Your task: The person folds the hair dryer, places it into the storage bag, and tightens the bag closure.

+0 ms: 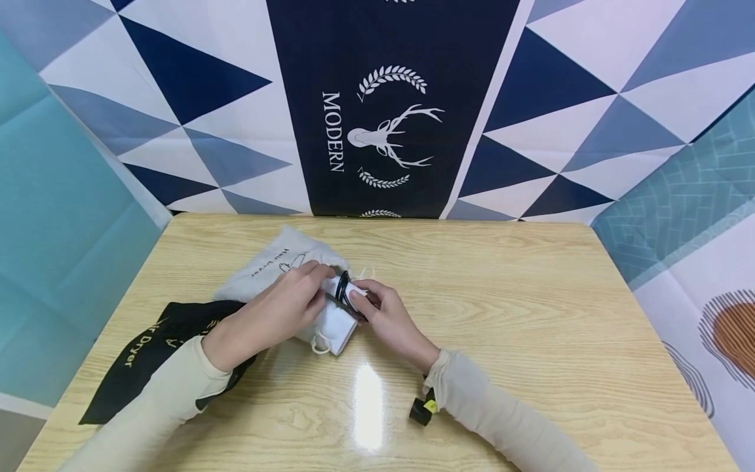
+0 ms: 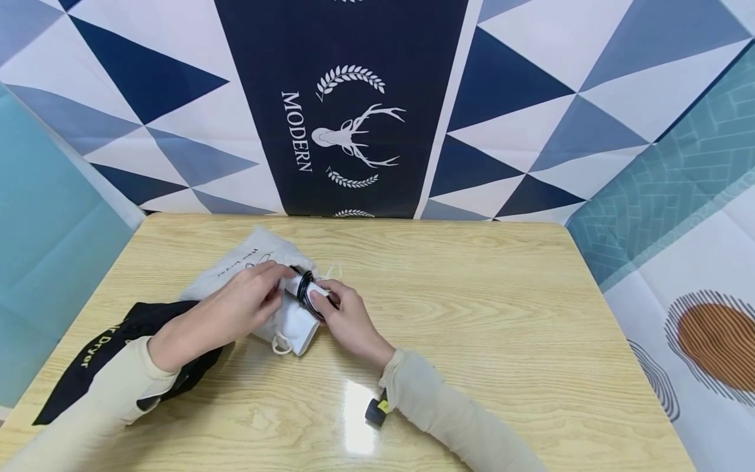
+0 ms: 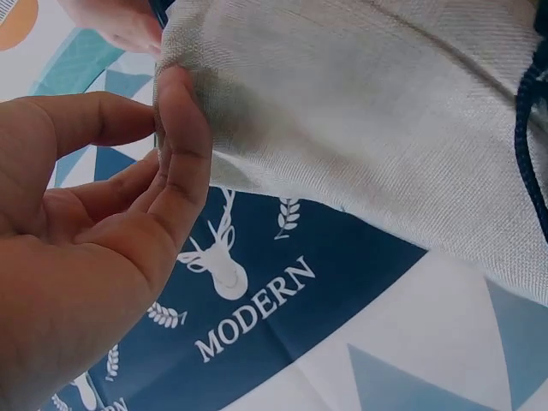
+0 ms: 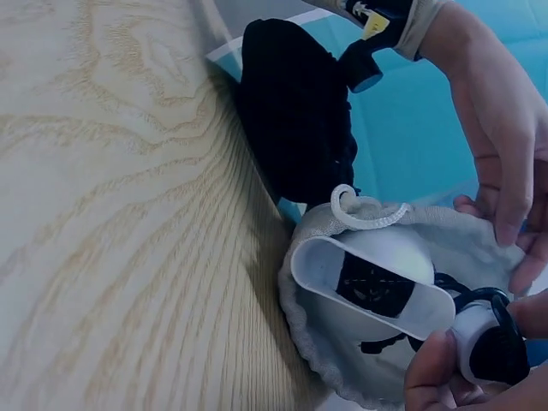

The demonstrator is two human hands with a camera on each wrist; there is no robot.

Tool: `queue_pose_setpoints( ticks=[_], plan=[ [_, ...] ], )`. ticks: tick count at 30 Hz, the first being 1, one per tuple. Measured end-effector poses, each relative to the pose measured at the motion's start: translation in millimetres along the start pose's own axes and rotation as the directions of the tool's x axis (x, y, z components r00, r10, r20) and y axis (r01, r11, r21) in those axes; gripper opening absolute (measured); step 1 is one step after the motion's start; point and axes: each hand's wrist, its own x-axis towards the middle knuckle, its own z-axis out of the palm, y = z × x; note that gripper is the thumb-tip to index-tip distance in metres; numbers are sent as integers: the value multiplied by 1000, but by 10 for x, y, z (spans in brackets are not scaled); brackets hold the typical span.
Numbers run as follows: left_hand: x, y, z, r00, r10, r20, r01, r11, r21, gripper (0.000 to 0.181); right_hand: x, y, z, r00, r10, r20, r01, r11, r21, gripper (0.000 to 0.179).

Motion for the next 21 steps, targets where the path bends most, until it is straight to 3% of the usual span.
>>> queue_pose_setpoints(
  ticks=[9, 15, 21],
  plan=[
    [-55, 64, 47, 1000, 23, 20, -23, 999, -25, 22, 70, 5, 53, 999, -28, 23, 28, 999, -22, 33],
    [-102, 147, 60, 998, 59, 38, -58, 998, -25, 24, 130, -24, 84, 1000, -22, -3, 22, 996, 87, 21],
    [-125, 177, 72, 998, 65, 20, -66, 998, 13, 25, 117, -56, 151, 999, 44, -32, -37, 982, 184, 25]
  ],
)
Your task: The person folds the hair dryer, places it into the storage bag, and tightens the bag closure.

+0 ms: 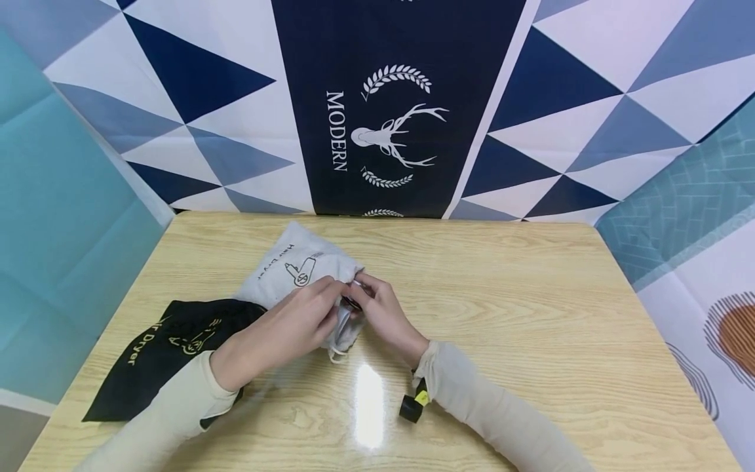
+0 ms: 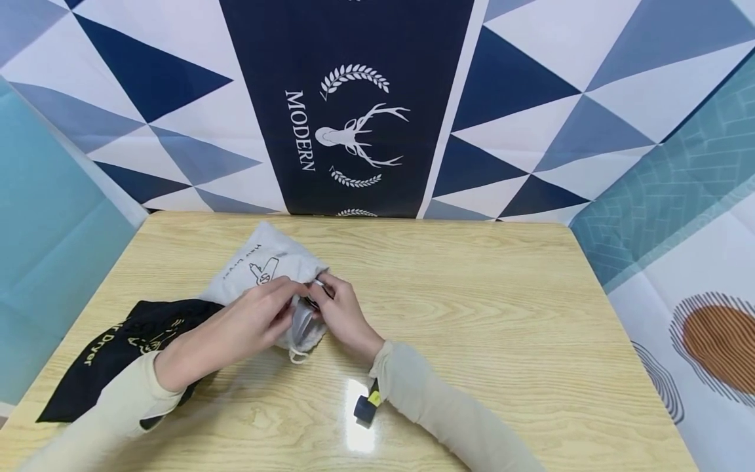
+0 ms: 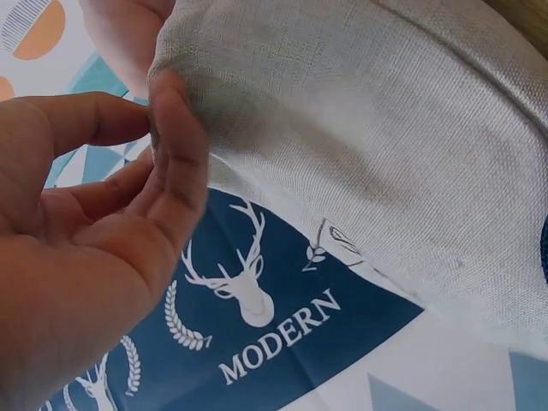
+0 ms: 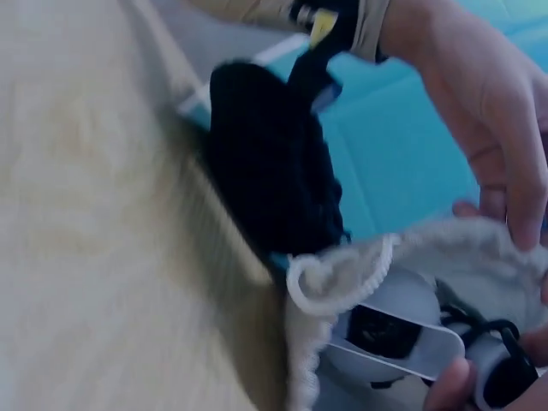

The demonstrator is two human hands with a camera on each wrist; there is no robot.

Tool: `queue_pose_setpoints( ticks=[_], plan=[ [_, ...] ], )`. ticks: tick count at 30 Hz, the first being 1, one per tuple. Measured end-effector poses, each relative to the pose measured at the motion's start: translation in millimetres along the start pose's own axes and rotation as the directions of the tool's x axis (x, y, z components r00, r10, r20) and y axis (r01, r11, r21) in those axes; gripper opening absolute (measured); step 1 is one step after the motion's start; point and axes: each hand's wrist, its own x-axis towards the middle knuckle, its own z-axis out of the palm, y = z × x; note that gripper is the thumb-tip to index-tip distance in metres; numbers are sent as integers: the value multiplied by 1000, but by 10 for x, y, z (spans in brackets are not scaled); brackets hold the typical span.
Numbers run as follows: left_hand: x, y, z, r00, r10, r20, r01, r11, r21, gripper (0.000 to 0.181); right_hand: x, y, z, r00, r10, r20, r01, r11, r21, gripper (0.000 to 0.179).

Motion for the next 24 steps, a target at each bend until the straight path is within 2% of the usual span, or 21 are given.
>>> queue_pose_setpoints(
  ticks=[4, 9, 19, 24],
  plan=[
    [-12, 0, 37, 1000, 12, -17, -12, 999, 39, 23, -20, 2, 48, 999, 47, -13, -46, 995, 84, 25],
    [-26, 15, 80, 999, 35, -32, -34, 999, 42, 24, -15, 2, 84, 996, 81, -38, -76, 989, 125, 23],
    [15, 84, 154, 996, 63, -68, -60, 997, 48, 20, 21, 31, 93, 988, 65, -142, -42, 986, 160, 24],
    [26, 161, 212, 994, 78, -75, -77, 997, 25, 21, 55, 86, 90, 984, 93, -151, -53, 966, 252, 25]
  ],
)
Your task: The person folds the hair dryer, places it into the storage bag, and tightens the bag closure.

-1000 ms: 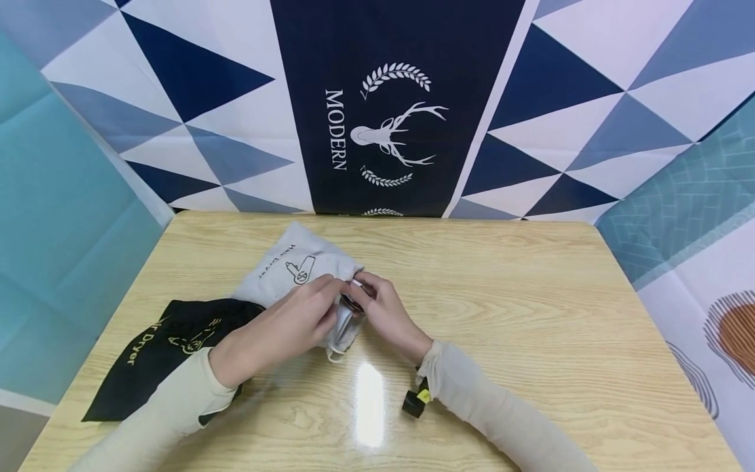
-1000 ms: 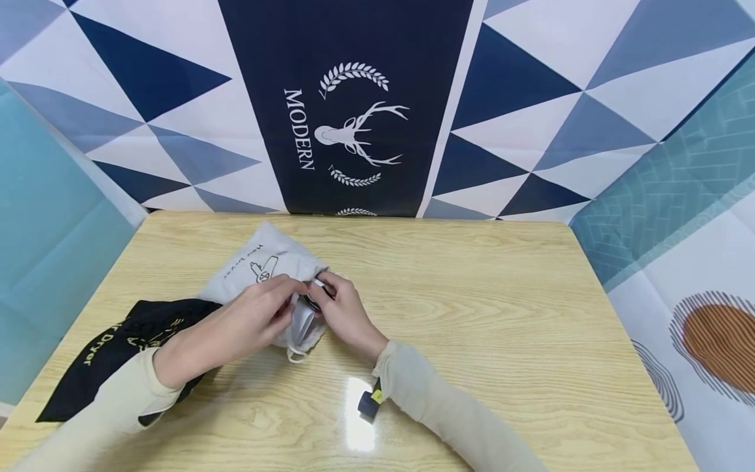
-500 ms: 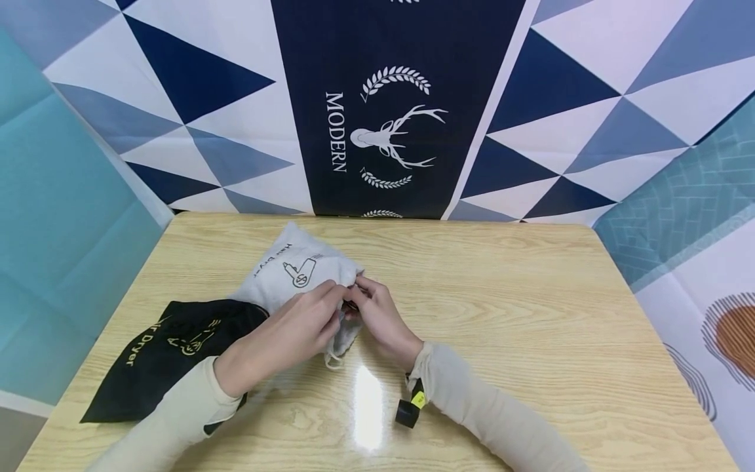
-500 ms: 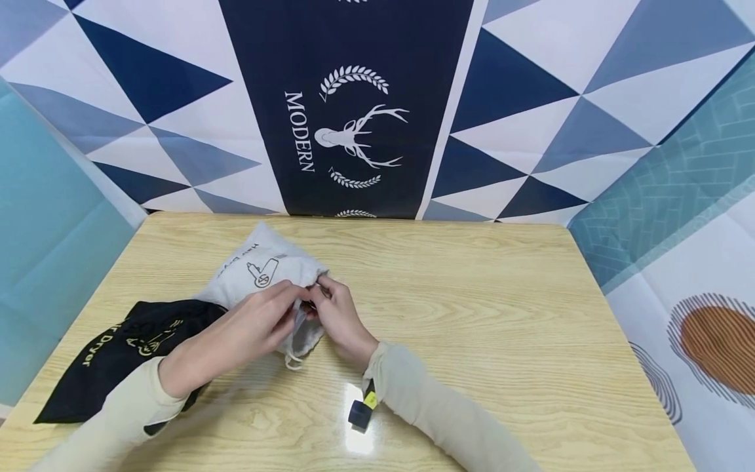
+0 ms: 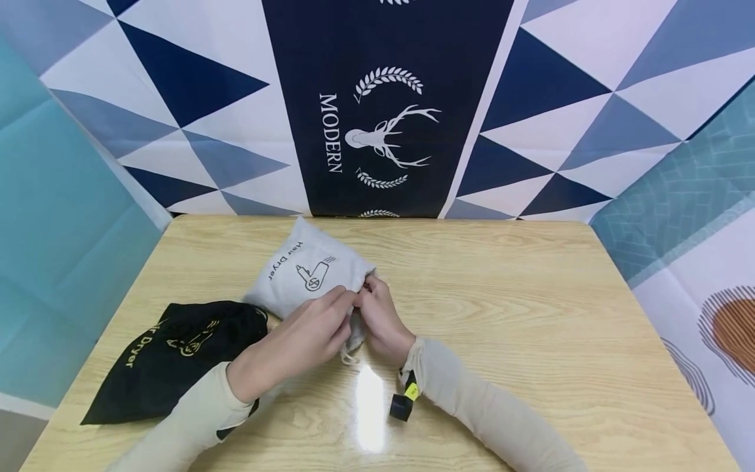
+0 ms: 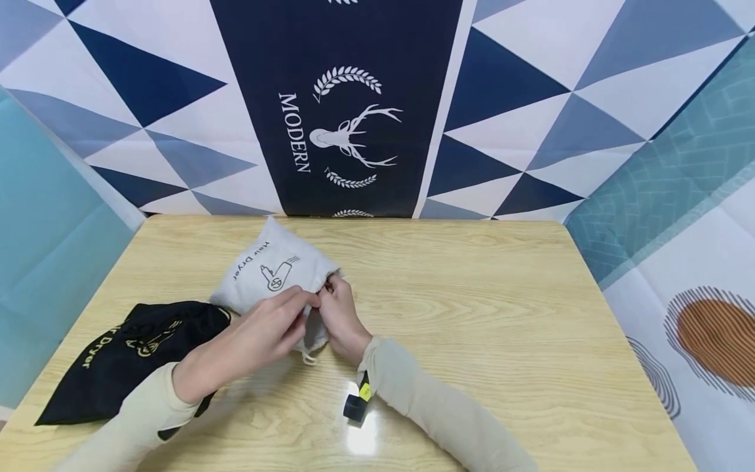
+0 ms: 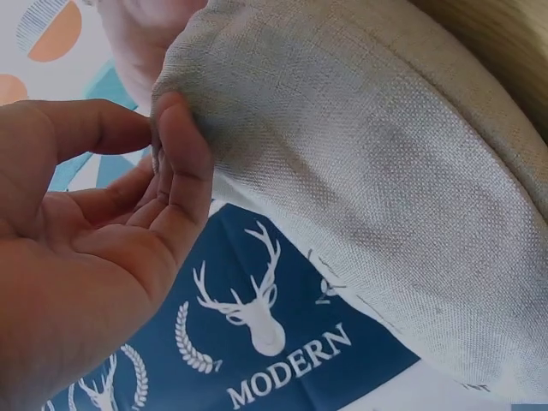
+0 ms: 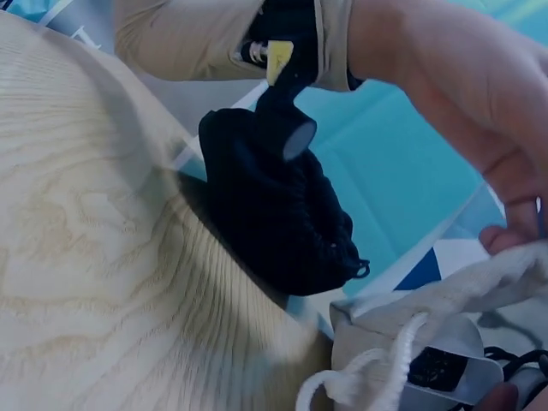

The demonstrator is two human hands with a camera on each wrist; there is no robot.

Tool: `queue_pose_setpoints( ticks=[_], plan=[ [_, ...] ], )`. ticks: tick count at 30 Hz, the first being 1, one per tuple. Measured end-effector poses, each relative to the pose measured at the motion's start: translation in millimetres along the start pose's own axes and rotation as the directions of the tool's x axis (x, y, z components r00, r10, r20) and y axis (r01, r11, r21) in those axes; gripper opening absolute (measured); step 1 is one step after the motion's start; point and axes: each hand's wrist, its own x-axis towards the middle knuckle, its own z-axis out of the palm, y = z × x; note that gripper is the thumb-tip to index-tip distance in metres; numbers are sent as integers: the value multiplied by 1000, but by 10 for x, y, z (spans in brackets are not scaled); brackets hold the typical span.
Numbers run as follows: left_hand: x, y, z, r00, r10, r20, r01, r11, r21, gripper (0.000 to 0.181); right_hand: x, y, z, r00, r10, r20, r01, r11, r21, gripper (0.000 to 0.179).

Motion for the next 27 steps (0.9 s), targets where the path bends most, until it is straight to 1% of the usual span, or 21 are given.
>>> queue_pose_setpoints(
  ticks=[2, 6, 7, 10, 14, 17, 20, 23, 25, 27],
  plan=[
    [2, 15, 29, 1000, 1, -3, -1, 1000, -7, 20, 16, 27, -7, 1000, 10, 16, -11, 999, 51, 26],
    [7, 28, 86, 1000, -8, 0, 8, 1000, -4, 19, 62, 101, -43, 998, 16, 65, -24, 993, 116, 29],
    [8, 29, 99, 1000, -13, 4, 13, 1000, -6, 19, 79, 120, -57, 997, 17, 76, -26, 992, 123, 30],
    [8, 23, 143, 1000, -24, 18, 24, 1000, 1, 18, 140, 171, -124, 994, 32, 101, -41, 995, 87, 33],
    [9, 14, 195, 999, -37, 27, 37, 999, 26, 15, 222, 193, -226, 986, 60, 156, -60, 998, -5, 32],
    [16, 5, 237, 999, -46, 25, 45, 998, 45, 13, 269, 197, -297, 978, 67, 199, -54, 996, -69, 33],
    [25, -6, 282, 998, -50, 29, 48, 997, 60, 14, 302, 193, -355, 977, 64, 202, -34, 989, -146, 34],
    [32, -15, 315, 999, -44, 30, 42, 997, 72, 12, 337, 166, -411, 983, 59, 177, -16, 972, -234, 25],
    [36, -22, 335, 999, -34, 32, 31, 996, 79, 10, 337, 91, -445, 986, 58, 158, -4, 947, -321, 22],
    [39, -31, 352, 999, -28, 37, 24, 996, 83, 9, 360, 35, -495, 985, 75, 158, -7, 919, -394, 23]
  ],
)
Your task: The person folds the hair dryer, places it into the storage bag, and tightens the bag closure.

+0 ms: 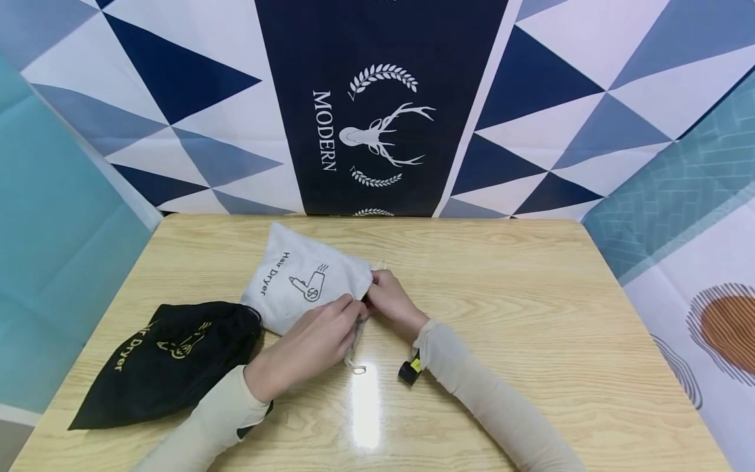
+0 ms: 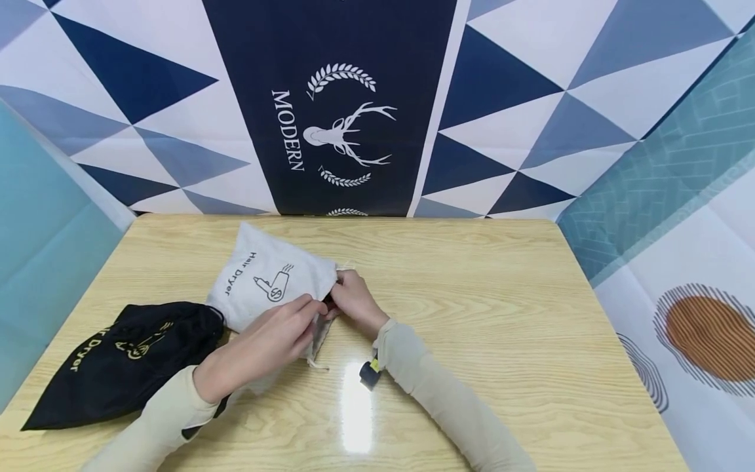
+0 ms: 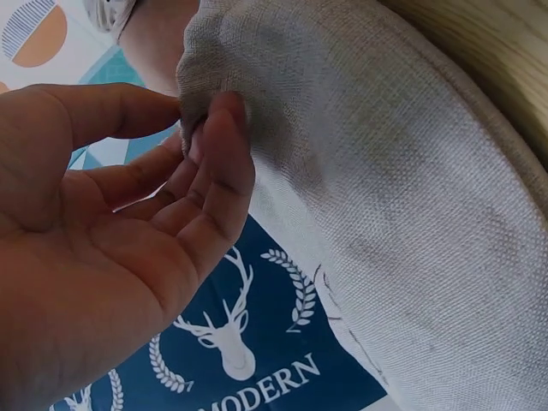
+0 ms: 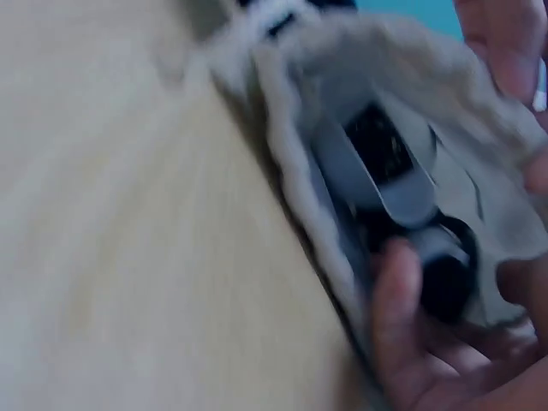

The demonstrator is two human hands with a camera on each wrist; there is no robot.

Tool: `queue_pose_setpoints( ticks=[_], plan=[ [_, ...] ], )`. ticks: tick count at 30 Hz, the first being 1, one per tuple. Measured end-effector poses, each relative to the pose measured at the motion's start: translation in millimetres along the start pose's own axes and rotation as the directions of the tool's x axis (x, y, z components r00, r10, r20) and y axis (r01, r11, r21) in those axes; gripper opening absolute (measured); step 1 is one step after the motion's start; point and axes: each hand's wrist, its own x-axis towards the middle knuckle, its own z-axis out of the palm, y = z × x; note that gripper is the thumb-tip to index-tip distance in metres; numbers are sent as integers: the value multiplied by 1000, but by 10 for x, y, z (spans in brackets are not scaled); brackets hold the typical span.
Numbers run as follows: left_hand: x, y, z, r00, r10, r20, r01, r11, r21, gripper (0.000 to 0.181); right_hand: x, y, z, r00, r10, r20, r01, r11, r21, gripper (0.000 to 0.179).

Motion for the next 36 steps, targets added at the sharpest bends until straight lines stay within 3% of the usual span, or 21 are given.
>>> queue_pose_setpoints(
  ticks=[6, 11, 15, 22, 24, 28, 30, 32, 36],
  plan=[
    [-15, -21, 31, 999, -10, 50, 10, 1000, 13, 19, 38, -66, -202, 999, 29, 42, -20, 981, -193, 30],
    [-29, -20, 46, 994, -24, 104, 23, 1000, 20, 25, 63, -94, -350, 1000, -10, -8, 7, 952, -305, 38],
    [-44, -21, 62, 990, -22, 139, 19, 999, 28, 25, 87, -90, -430, 998, -47, -46, 25, 916, -399, 37],
    [-55, -16, 86, 987, 3, 161, -11, 999, 47, 15, 102, -89, -512, 987, -135, -81, 65, 820, -569, 24],
    [-57, -10, 87, 987, 12, 161, -21, 998, 54, 13, 120, -65, -535, 983, -178, -46, 117, 799, -590, 17],
    [-57, 17, 72, 987, 5, 159, -12, 999, 45, 4, 165, -13, -573, 961, -260, 94, 261, 744, -615, 42],
    [-60, 35, 54, 983, -5, 183, 2, 1000, 21, 3, 185, 14, -587, 947, -278, 159, 315, 718, -621, 45],
    [-69, 49, 35, 973, -14, 228, 15, 1000, -4, 7, 200, 34, -598, 944, -270, 189, 328, 713, -620, 41],
    [-103, 55, 15, 938, -34, 344, 50, 998, -38, 10, 223, 66, -615, 949, -246, 199, 316, 718, -620, 34]
  ],
)
